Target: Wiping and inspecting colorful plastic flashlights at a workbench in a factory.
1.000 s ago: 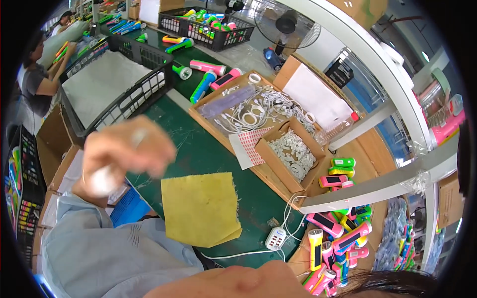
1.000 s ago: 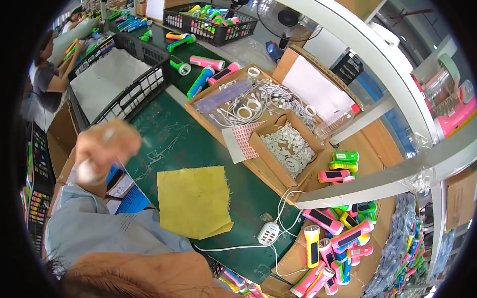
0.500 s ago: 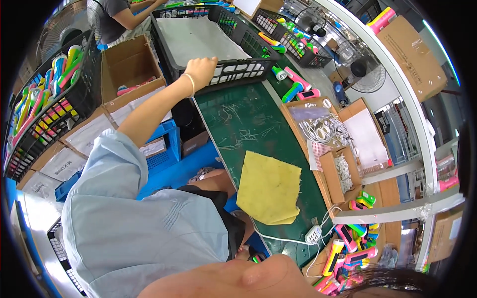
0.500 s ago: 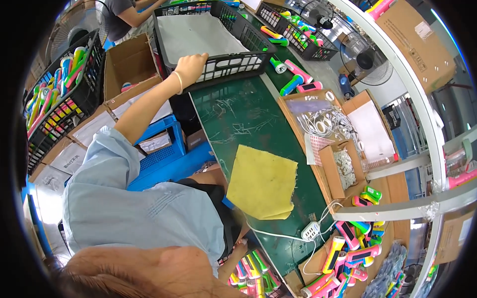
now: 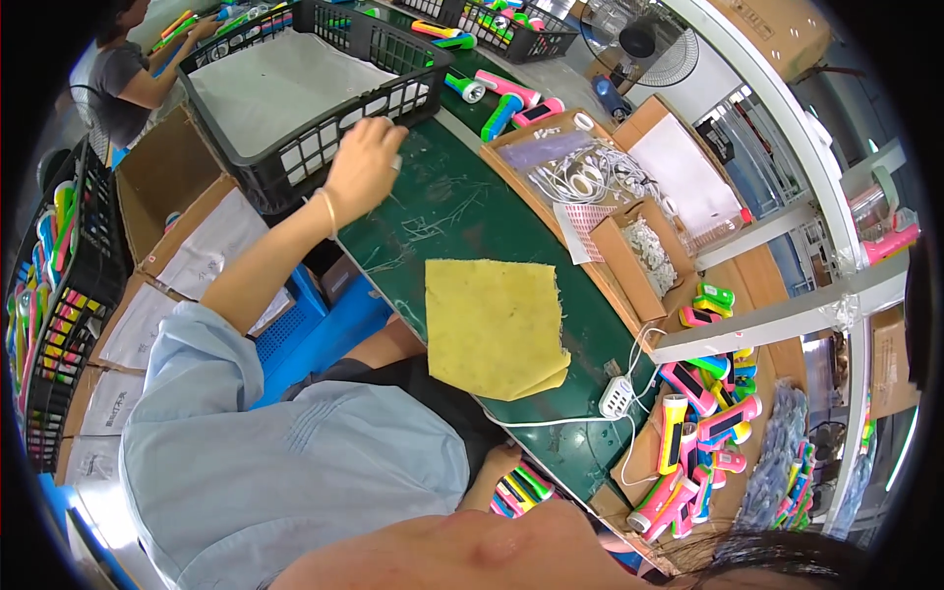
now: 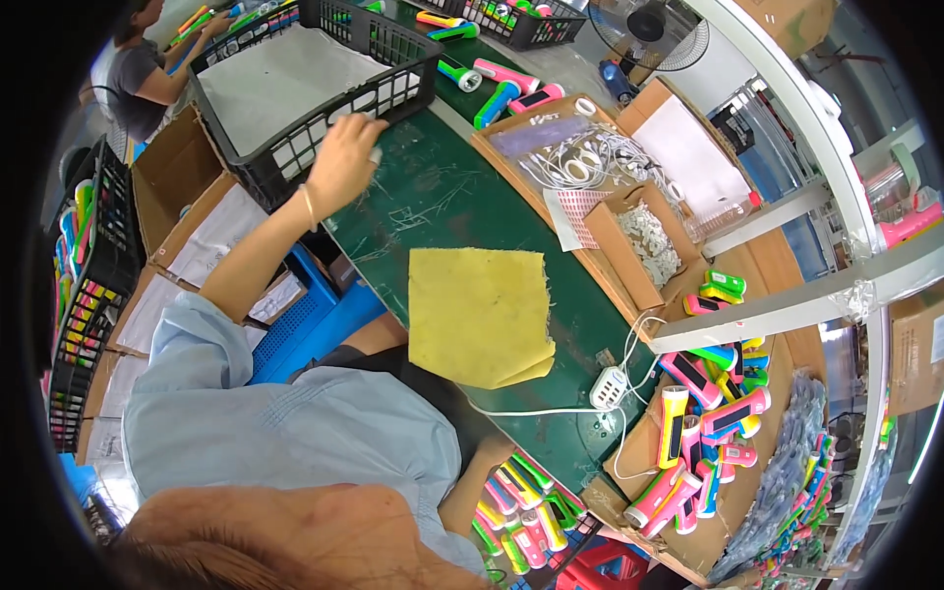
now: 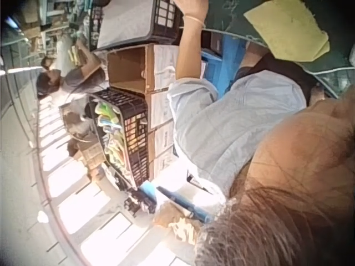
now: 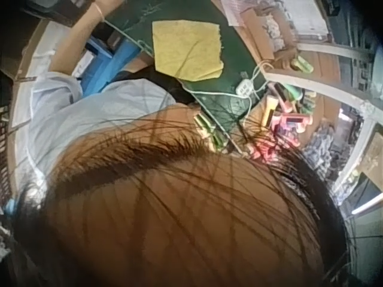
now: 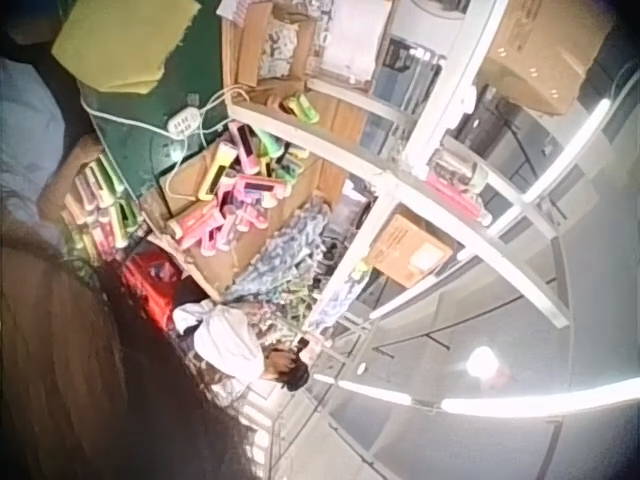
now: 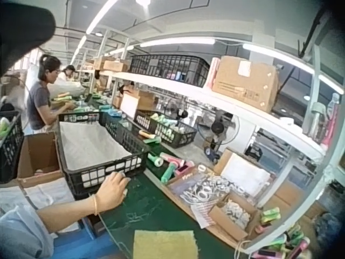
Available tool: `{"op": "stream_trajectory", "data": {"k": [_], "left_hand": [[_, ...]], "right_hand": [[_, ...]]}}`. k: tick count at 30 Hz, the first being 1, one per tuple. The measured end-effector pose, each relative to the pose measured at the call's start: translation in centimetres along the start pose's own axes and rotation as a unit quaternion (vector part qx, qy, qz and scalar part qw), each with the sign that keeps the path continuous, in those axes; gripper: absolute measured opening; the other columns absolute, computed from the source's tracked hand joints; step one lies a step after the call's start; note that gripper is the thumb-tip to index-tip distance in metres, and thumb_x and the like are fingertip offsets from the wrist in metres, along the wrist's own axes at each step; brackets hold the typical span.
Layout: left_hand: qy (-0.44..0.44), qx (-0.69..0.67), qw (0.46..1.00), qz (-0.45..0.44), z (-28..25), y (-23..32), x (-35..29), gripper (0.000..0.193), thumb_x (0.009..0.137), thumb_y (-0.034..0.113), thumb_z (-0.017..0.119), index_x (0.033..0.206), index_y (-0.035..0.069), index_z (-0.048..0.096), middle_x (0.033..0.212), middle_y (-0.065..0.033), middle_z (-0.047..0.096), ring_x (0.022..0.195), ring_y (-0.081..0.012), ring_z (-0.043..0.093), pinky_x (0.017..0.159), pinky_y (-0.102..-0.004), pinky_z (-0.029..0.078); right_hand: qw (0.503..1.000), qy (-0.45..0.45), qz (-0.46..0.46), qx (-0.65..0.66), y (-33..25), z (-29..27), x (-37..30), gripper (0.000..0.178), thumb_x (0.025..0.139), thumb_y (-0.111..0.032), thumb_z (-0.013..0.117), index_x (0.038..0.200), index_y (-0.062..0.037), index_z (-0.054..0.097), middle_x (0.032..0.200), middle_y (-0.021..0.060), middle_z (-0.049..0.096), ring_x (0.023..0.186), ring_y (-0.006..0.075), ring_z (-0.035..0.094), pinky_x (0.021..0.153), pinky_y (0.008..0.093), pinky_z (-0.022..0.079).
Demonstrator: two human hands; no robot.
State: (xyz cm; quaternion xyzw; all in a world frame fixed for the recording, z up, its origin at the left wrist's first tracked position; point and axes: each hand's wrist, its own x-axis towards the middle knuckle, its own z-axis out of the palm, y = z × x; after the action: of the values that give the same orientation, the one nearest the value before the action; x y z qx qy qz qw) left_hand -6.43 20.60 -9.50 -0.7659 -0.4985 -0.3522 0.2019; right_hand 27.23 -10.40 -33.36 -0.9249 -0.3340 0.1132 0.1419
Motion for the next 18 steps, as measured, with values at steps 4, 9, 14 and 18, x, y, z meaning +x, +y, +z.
{"op": "stream_trajectory", "data": {"k": [4, 9, 14, 18], "left_hand": [[-0.093, -0.159, 0.98, -0.081, 10.4, 2.5, 5.2, 0.037, 0.071, 0.011, 0.061, 0.105, 0.001, 0.052, 0.1, -0.0185, 0.052, 0.099, -0.0352, 0.048, 0.087, -0.0399, 0.04], [-0.242, -0.061, 0.94, -0.233, 22.8, 1.4, 13.5, 0.059, 0.075, 0.041, 0.058, 0.113, -0.002, 0.049, 0.114, -0.0236, 0.051, 0.105, -0.038, 0.048, 0.09, -0.0408, 0.04], [-0.279, -0.126, 0.878, -0.368, 26.2, 1.4, 16.9, 0.051, 0.078, 0.045, 0.055, 0.1, -0.001, 0.061, 0.109, -0.022, 0.057, 0.103, -0.0333, 0.054, 0.087, -0.0377, 0.044], [-0.188, -0.494, 0.767, -0.363, 17.3, 4.8, 13.8, 0.041, 0.086, 0.032, 0.048, 0.111, -0.002, 0.049, 0.091, -0.0146, 0.059, 0.072, -0.0241, 0.063, 0.055, -0.0324, 0.052]], "right_hand": [[0.996, 0.009, 0.09, -0.021, 2.7, 0.7, 1.3, 0.027, 0.084, -0.021, 0.044, 0.084, 0.0002, 0.061, 0.08, 0.0233, 0.061, 0.071, 0.0414, 0.06, 0.061, 0.0516, 0.047], [0.927, -0.013, -0.373, -0.036, 1.7, 2.2, 1.4, 0.04, 0.085, -0.034, 0.047, 0.109, -0.0031, 0.056, 0.112, 0.0247, 0.054, 0.105, 0.037, 0.052, 0.09, 0.0495, 0.037], [0.926, -0.276, -0.253, 0.035, -0.9, 1.0, 2.1, 0.034, 0.082, -0.024, 0.051, 0.108, -0.0028, 0.056, 0.114, 0.02, 0.054, 0.104, 0.0354, 0.052, 0.089, 0.0412, 0.041], [0.872, -0.415, -0.258, -0.003, -3.9, -9.1, -0.8, 0.033, 0.085, -0.019, 0.048, 0.115, -0.0032, 0.052, 0.117, 0.019, 0.052, 0.107, 0.034, 0.051, 0.09, 0.0386, 0.04]]}}
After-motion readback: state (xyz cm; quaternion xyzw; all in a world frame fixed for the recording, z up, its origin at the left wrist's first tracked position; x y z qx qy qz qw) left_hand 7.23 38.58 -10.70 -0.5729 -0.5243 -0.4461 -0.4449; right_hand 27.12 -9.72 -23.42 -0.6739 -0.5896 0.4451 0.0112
